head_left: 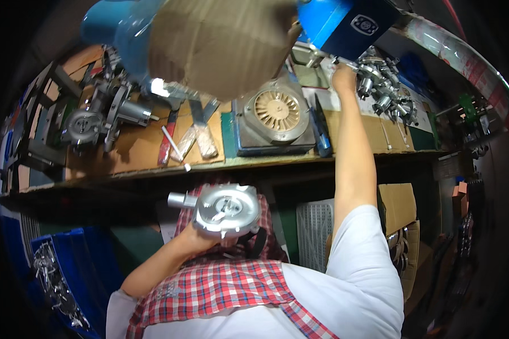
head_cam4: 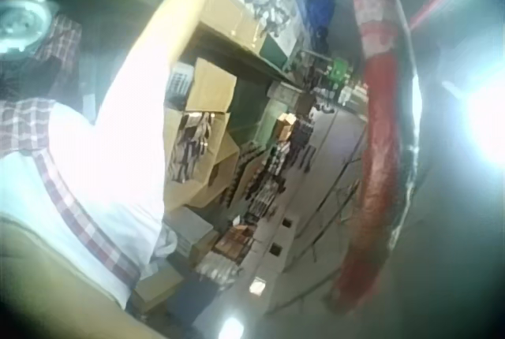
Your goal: The person assembles metal components by attaching a circular fan-like part to a cylindrical housing. They use a hammer to tap the parts together, a screwdriver to tighten a screw, and a utility knife to trim excess material. The person handles multiple parts from a blue bin and places the assembled units on the workbench.
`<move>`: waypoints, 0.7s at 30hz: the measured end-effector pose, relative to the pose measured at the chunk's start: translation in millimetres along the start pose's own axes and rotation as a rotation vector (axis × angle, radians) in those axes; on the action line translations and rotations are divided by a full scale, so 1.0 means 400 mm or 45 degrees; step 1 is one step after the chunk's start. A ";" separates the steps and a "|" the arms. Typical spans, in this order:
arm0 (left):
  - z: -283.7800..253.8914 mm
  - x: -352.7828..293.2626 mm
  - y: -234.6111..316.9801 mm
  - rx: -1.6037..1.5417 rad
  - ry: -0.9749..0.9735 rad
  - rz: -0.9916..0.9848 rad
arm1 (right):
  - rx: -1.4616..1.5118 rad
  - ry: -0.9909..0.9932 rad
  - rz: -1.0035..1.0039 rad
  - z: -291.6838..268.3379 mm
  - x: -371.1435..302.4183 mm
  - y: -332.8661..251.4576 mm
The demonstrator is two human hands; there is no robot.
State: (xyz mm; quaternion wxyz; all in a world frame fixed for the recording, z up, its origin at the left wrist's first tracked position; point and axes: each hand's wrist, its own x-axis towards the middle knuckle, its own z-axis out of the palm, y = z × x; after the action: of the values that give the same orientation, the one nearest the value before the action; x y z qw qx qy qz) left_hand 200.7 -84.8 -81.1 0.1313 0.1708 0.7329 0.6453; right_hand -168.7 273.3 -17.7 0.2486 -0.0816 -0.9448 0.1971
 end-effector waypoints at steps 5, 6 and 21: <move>0.018 0.031 0.034 0.075 0.218 -0.233 | 0.901 -0.005 0.198 -0.145 -0.296 0.003; 0.011 0.035 0.030 0.048 0.279 -0.011 | 0.903 0.009 0.137 -0.210 -0.393 -0.035; -0.004 0.066 0.076 0.217 0.298 -0.100 | 0.043 -0.193 -0.986 -0.424 -0.872 -0.243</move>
State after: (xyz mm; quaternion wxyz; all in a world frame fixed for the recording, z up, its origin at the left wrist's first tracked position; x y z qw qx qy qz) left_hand 178.6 -71.9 -50.1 0.0550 0.0761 0.8013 0.5908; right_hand 211.9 153.4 5.4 0.2355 0.2999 -0.9179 0.1097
